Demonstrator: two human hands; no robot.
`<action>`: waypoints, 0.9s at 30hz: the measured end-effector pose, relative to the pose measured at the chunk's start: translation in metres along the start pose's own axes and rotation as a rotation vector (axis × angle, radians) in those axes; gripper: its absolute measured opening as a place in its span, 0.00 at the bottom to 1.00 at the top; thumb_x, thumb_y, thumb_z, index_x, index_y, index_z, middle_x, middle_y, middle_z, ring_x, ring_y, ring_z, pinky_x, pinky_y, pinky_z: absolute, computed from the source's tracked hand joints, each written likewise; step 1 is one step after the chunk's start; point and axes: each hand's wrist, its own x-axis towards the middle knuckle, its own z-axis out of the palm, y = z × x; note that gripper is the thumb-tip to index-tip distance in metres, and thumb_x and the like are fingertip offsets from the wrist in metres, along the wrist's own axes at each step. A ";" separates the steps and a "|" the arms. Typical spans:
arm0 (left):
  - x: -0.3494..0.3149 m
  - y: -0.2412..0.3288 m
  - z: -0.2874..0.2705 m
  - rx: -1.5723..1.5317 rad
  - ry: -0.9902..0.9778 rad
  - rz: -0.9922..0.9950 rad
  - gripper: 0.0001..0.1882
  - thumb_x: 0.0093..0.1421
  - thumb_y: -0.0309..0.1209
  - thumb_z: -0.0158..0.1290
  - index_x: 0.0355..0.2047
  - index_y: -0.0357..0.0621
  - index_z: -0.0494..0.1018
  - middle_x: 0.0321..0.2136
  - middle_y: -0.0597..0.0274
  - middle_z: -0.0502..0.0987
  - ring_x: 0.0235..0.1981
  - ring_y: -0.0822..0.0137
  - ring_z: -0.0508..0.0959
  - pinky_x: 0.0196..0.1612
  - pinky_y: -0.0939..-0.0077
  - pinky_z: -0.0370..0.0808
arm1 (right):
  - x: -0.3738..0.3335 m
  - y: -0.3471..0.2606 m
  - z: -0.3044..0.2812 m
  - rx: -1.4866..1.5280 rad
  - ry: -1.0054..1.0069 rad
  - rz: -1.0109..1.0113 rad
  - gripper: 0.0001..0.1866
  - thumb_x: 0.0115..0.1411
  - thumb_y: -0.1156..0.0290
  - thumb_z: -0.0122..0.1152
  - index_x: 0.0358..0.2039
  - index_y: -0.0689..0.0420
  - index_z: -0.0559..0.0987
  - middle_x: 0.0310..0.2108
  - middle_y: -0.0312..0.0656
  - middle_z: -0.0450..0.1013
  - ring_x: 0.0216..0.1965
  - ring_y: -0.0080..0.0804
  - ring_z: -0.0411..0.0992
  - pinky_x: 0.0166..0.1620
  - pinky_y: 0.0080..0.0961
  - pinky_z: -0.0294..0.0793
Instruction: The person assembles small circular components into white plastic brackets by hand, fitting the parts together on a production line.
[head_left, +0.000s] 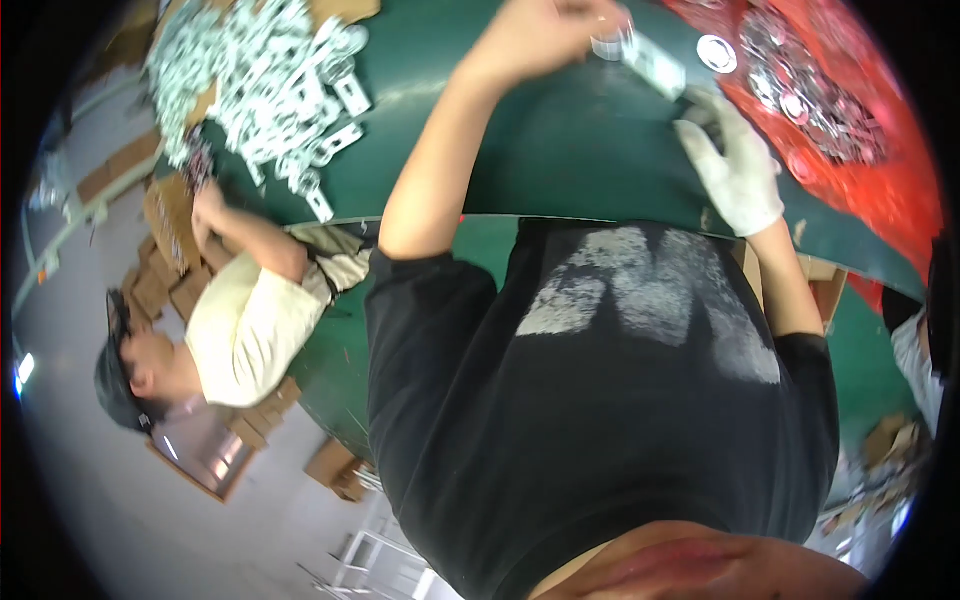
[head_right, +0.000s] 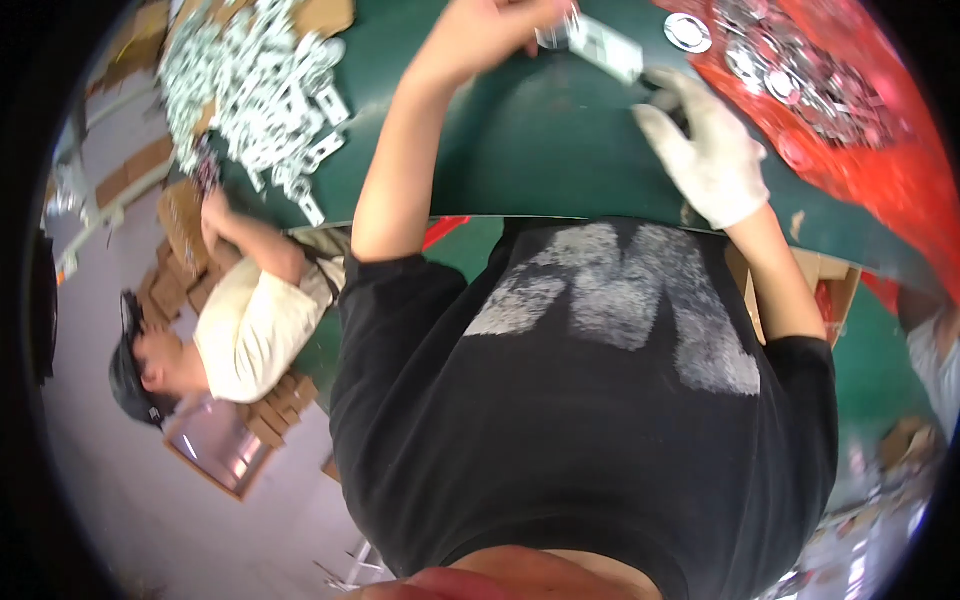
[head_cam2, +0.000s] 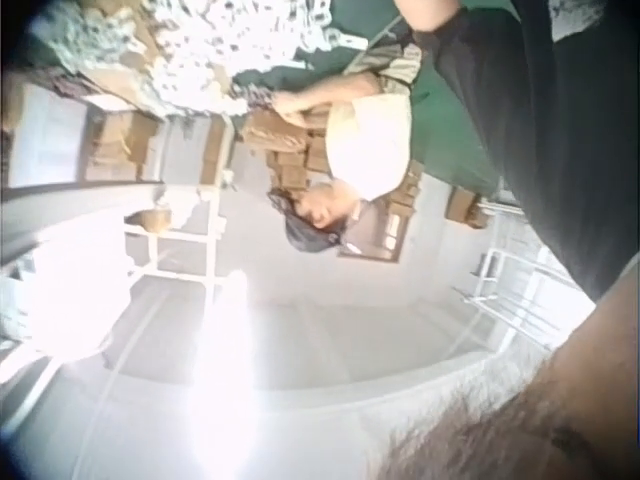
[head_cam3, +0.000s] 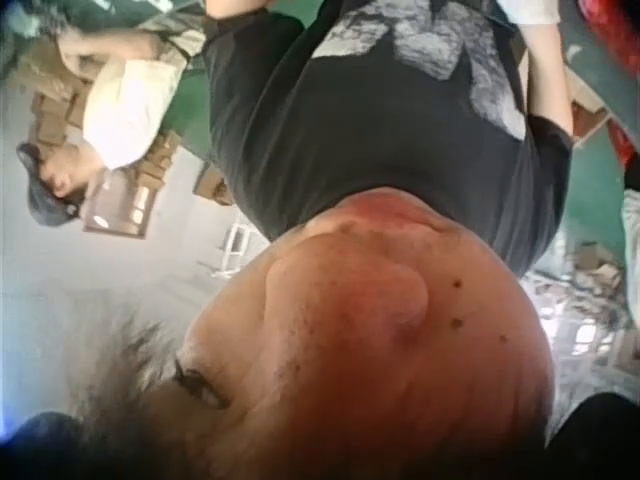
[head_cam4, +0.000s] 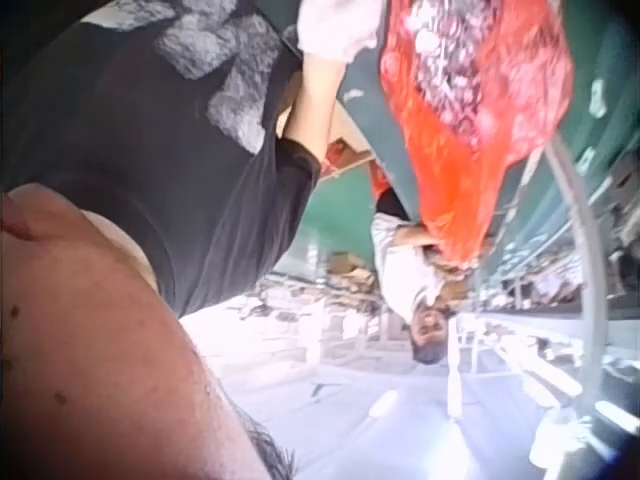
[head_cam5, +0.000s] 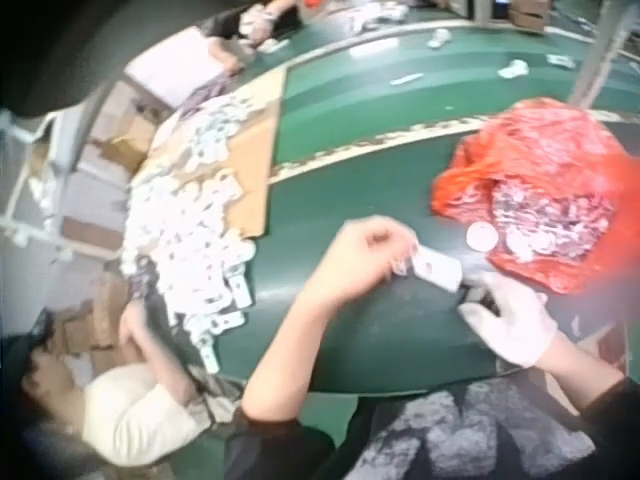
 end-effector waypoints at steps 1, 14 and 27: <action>0.013 -0.012 -0.020 -0.170 0.187 0.014 0.12 0.66 0.32 0.57 0.45 0.36 0.79 0.33 0.63 0.81 0.28 0.77 0.77 0.31 0.84 0.73 | 0.000 0.010 0.005 -0.011 0.045 0.003 0.20 0.66 0.65 0.60 0.56 0.59 0.76 0.34 0.43 0.78 0.36 0.34 0.77 0.47 0.29 0.75; -0.188 -0.113 -0.120 1.117 1.174 -0.467 0.23 0.53 0.24 0.54 0.51 0.44 0.77 0.51 0.46 0.76 0.54 0.41 0.72 0.57 0.53 0.71 | 0.002 0.037 0.018 0.105 0.117 -0.022 0.12 0.68 0.71 0.59 0.49 0.59 0.81 0.33 0.40 0.79 0.34 0.24 0.77 0.44 0.22 0.76; -0.142 -0.095 -0.032 0.692 1.004 0.128 0.19 0.52 0.29 0.66 0.43 0.37 0.76 0.36 0.52 0.79 0.37 0.54 0.79 0.44 0.62 0.77 | 0.006 0.009 -0.001 -0.141 0.093 -0.258 0.16 0.64 0.67 0.62 0.50 0.58 0.81 0.44 0.48 0.80 0.46 0.42 0.79 0.53 0.32 0.77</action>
